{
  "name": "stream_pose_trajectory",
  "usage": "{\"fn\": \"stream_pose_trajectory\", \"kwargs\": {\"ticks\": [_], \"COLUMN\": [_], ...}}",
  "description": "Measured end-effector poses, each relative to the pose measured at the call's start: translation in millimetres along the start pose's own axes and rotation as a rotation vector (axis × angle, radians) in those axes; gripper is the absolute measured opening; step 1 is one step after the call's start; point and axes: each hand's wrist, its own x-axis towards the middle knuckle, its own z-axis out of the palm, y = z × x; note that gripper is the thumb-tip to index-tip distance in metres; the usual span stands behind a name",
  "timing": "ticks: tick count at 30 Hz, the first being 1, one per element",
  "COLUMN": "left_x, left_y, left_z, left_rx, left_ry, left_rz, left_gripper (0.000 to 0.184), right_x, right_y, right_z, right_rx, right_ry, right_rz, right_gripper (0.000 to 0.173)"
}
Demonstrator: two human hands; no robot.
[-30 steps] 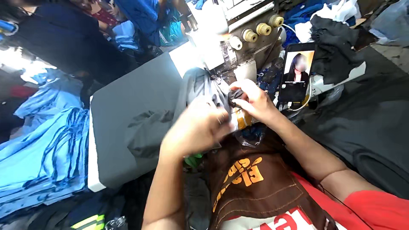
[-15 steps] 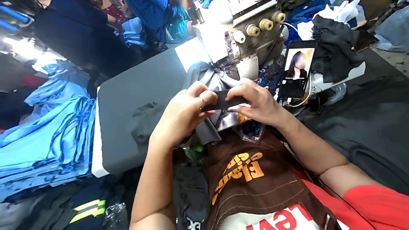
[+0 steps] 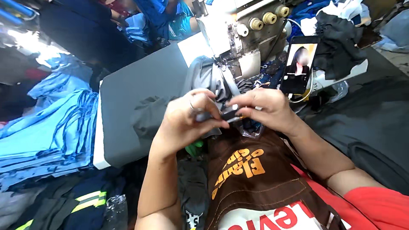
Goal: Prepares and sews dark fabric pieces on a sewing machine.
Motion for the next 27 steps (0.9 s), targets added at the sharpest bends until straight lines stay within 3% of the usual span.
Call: {"fn": "stream_pose_trajectory", "kwargs": {"ticks": [3, 6, 9, 12, 13, 15, 19, 22, 25, 27], "left_x": [0, 4, 5, -11, -17, -27, -23, -13, -5, -4], "left_y": [6, -31, -97, -130, -126, -95, 17, 65, 61, 54], "left_z": [6, 6, 5, -5, -10, -13, 22, 34, 23, 16], "left_rx": [-0.071, -0.050, 0.384, 0.845, 0.900, 0.846, 0.761, 0.993, 1.002, 0.966], "left_ry": [-0.196, -0.148, -0.120, -0.361, -0.435, -0.567, -0.748, -0.612, -0.496, -0.395], "left_rz": [0.059, -0.047, -0.132, -0.277, -0.330, -0.390, -0.219, -0.077, -0.035, -0.030], "left_gripper": [0.013, 0.018, 0.033, 0.053, 0.052, 0.033, 0.013, 0.022, 0.024, 0.023], "right_x": [-20, -41, -47, -45, -43, -37, -1, 37, 74, 85], "right_y": [-19, -40, -51, -51, -49, -45, -27, 2, 10, 5], "right_z": [0, 1, -4, -12, -15, -17, -7, 20, 42, 46], "right_rx": [0.025, 0.130, 0.122, 0.096, 0.092, 0.077, -0.016, -0.108, -0.063, 0.139], "right_ry": [-0.194, -0.256, -0.285, -0.326, -0.336, -0.334, -0.272, -0.387, -0.683, -0.719], "right_rz": [-0.084, -0.082, -0.065, -0.027, -0.001, 0.045, 0.031, -0.015, 0.126, 0.259], "right_gripper": [0.016, 0.022, 0.022, 0.023, 0.024, 0.025, 0.020, 0.015, 0.017, 0.018]}}
